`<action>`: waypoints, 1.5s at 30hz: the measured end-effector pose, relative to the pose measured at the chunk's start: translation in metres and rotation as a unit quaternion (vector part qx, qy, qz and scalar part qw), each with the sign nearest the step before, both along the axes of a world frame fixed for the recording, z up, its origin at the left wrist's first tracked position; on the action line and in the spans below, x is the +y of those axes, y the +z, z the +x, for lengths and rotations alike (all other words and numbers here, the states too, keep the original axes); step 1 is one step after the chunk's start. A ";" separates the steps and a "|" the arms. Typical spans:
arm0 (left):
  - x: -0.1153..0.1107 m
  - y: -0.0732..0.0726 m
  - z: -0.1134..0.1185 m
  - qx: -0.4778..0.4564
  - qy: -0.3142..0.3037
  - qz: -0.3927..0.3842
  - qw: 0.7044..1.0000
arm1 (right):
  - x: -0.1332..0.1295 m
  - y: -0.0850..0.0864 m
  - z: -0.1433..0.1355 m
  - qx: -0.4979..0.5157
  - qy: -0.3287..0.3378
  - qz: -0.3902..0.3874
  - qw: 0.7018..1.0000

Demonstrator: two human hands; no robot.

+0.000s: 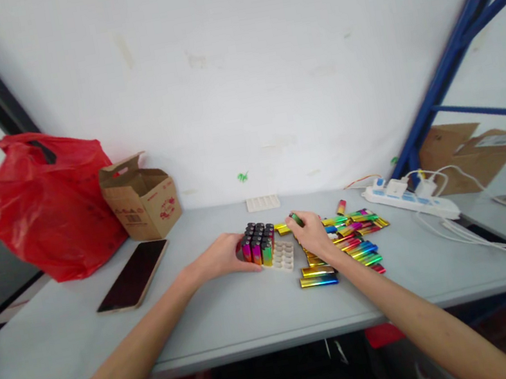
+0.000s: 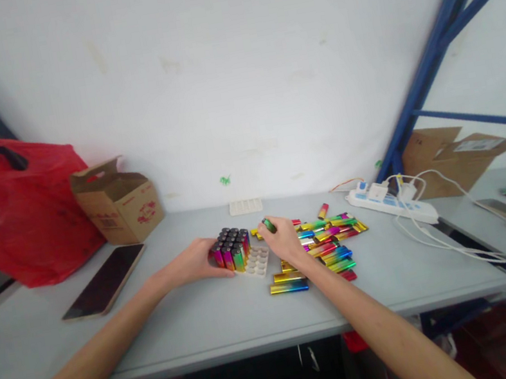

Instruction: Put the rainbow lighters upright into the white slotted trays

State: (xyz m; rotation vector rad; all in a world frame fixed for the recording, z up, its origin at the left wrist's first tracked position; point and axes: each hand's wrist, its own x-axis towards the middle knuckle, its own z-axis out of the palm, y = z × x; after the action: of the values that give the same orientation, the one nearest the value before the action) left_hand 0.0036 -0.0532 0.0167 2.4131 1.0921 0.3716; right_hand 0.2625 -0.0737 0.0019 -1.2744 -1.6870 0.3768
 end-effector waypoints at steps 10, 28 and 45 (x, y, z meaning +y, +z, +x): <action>0.000 -0.001 -0.001 -0.011 -0.001 0.000 1.000 | 0.003 0.001 0.010 -0.048 0.099 0.013 0.994; 0.000 -0.002 -0.002 -0.002 0.001 -0.001 1.000 | 0.007 -0.006 0.018 -0.256 0.143 0.000 0.956; 0.000 -0.002 -0.001 0.011 0.006 -0.005 1.000 | 0.037 -0.026 0.078 -0.306 -0.023 -0.040 0.951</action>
State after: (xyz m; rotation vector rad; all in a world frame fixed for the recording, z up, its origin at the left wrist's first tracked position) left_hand 0.0024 -0.0536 0.0149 2.4084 1.1166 0.3436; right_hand 0.3407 -0.0364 -0.0244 -1.5952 -2.1637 0.0089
